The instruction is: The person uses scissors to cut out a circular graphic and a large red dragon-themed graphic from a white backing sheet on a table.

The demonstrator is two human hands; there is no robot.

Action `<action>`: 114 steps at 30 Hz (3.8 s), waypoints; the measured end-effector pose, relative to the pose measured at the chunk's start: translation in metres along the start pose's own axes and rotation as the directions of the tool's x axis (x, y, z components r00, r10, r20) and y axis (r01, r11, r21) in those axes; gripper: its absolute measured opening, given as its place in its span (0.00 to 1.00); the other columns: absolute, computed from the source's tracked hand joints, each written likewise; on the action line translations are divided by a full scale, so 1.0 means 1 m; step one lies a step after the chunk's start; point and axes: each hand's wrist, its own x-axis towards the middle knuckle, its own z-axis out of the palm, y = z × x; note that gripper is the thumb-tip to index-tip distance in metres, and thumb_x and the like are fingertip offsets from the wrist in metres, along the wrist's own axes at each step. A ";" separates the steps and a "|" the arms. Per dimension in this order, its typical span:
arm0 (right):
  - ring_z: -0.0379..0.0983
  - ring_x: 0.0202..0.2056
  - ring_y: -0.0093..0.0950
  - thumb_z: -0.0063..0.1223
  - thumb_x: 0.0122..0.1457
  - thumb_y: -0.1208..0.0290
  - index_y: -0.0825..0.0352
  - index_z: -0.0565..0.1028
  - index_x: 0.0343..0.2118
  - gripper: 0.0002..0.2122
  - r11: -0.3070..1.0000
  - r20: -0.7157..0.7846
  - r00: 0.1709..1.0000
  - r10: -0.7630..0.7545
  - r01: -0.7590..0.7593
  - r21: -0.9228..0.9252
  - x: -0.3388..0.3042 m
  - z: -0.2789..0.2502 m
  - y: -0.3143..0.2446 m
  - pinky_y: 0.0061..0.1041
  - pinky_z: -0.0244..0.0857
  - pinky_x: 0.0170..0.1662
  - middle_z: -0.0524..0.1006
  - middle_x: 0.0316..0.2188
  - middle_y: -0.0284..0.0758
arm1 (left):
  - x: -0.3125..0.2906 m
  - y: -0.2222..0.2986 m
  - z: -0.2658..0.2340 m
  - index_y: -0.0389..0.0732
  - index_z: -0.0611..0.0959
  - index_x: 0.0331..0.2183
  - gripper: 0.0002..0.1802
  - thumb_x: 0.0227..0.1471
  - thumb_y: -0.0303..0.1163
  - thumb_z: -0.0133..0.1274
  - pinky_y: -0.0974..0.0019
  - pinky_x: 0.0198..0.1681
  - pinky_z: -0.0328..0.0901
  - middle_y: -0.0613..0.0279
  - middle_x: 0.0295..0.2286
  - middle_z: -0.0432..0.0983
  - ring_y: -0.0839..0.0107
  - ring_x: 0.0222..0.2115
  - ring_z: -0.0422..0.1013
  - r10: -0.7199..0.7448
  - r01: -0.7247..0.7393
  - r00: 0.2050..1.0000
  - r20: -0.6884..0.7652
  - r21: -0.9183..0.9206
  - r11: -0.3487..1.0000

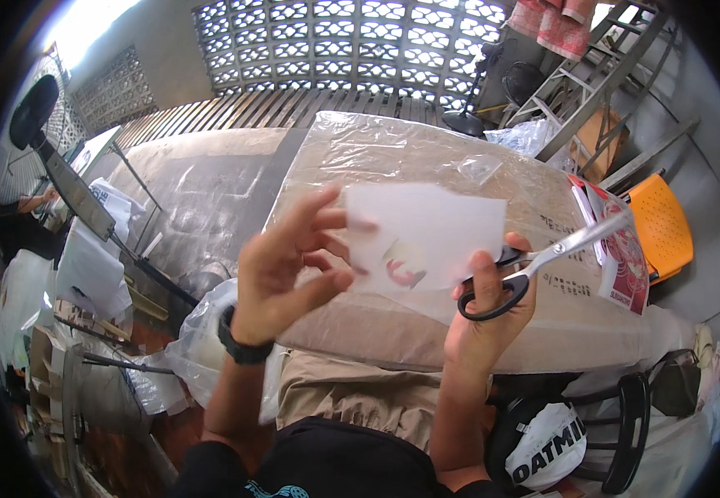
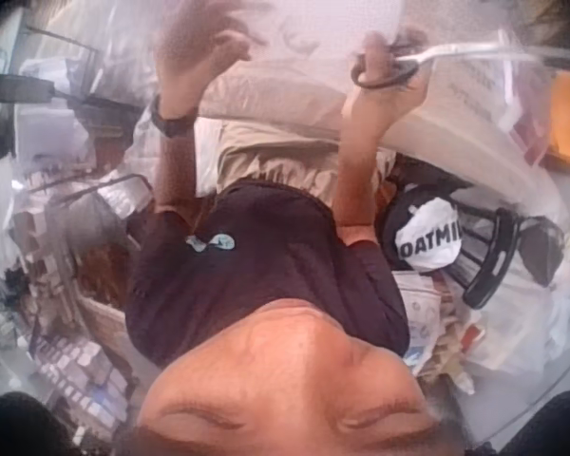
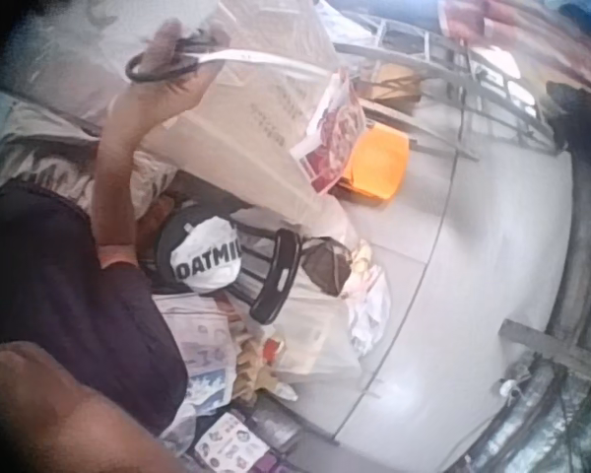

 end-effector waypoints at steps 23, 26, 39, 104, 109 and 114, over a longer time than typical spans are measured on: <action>0.78 0.30 0.26 0.73 0.47 0.60 0.70 0.73 0.44 0.27 0.958 0.693 0.708 0.134 0.086 -0.274 -0.038 -0.035 0.007 0.20 0.67 0.31 0.81 0.33 0.37 | 0.035 0.000 0.061 0.30 0.79 0.51 0.24 0.49 0.14 0.57 0.70 0.44 0.68 0.51 0.43 0.80 0.75 0.41 0.75 0.179 -0.119 0.957 -0.229 0.252 0.960; 0.77 0.27 0.23 0.71 0.48 0.62 0.70 0.74 0.45 0.25 0.931 0.603 0.770 0.207 0.035 -0.364 -0.035 -0.029 -0.002 0.19 0.66 0.30 0.80 0.30 0.36 | 0.035 0.002 0.066 0.30 0.79 0.50 0.25 0.46 0.15 0.62 0.71 0.43 0.69 0.51 0.43 0.81 0.74 0.39 0.77 0.196 -0.136 0.943 -0.268 0.226 0.965; 0.72 0.19 0.17 0.69 0.49 0.69 0.68 0.75 0.40 0.17 0.856 0.623 0.782 -0.001 0.322 -0.403 -0.023 -0.024 -0.013 0.16 0.58 0.23 0.76 0.17 0.27 | 0.045 0.000 0.060 0.26 0.77 0.52 0.32 0.41 0.13 0.65 0.68 0.47 0.70 0.46 0.48 0.75 0.67 0.46 0.74 0.322 -0.264 0.936 -0.141 0.323 0.909; 0.66 0.16 0.14 0.68 0.51 0.74 0.69 0.74 0.37 0.13 0.770 0.538 0.842 -0.040 0.369 -0.520 -0.030 -0.029 -0.008 0.15 0.58 0.21 0.70 0.14 0.28 | 0.036 -0.016 0.076 0.29 0.75 0.54 0.33 0.44 0.15 0.64 0.72 0.39 0.74 0.49 0.46 0.78 0.74 0.40 0.76 0.185 -0.127 0.957 -0.221 0.256 0.958; 0.66 0.16 0.14 0.67 0.52 0.75 0.70 0.74 0.37 0.13 0.779 0.506 0.860 -0.060 0.358 -0.515 -0.030 -0.028 -0.005 0.15 0.58 0.21 0.70 0.14 0.28 | 0.033 -0.018 0.078 0.29 0.75 0.54 0.33 0.44 0.14 0.64 0.73 0.38 0.74 0.48 0.46 0.77 0.74 0.40 0.76 0.148 -0.091 0.964 -0.223 0.244 0.965; 0.59 0.19 0.10 0.62 0.58 0.70 0.71 0.74 0.35 0.10 0.799 0.444 0.895 -0.045 0.299 -0.522 -0.030 -0.029 0.003 0.12 0.49 0.22 0.69 0.16 0.24 | 0.028 -0.020 0.081 0.30 0.75 0.55 0.34 0.44 0.14 0.64 0.73 0.37 0.74 0.48 0.47 0.77 0.73 0.40 0.77 0.112 -0.061 0.973 -0.203 0.240 0.969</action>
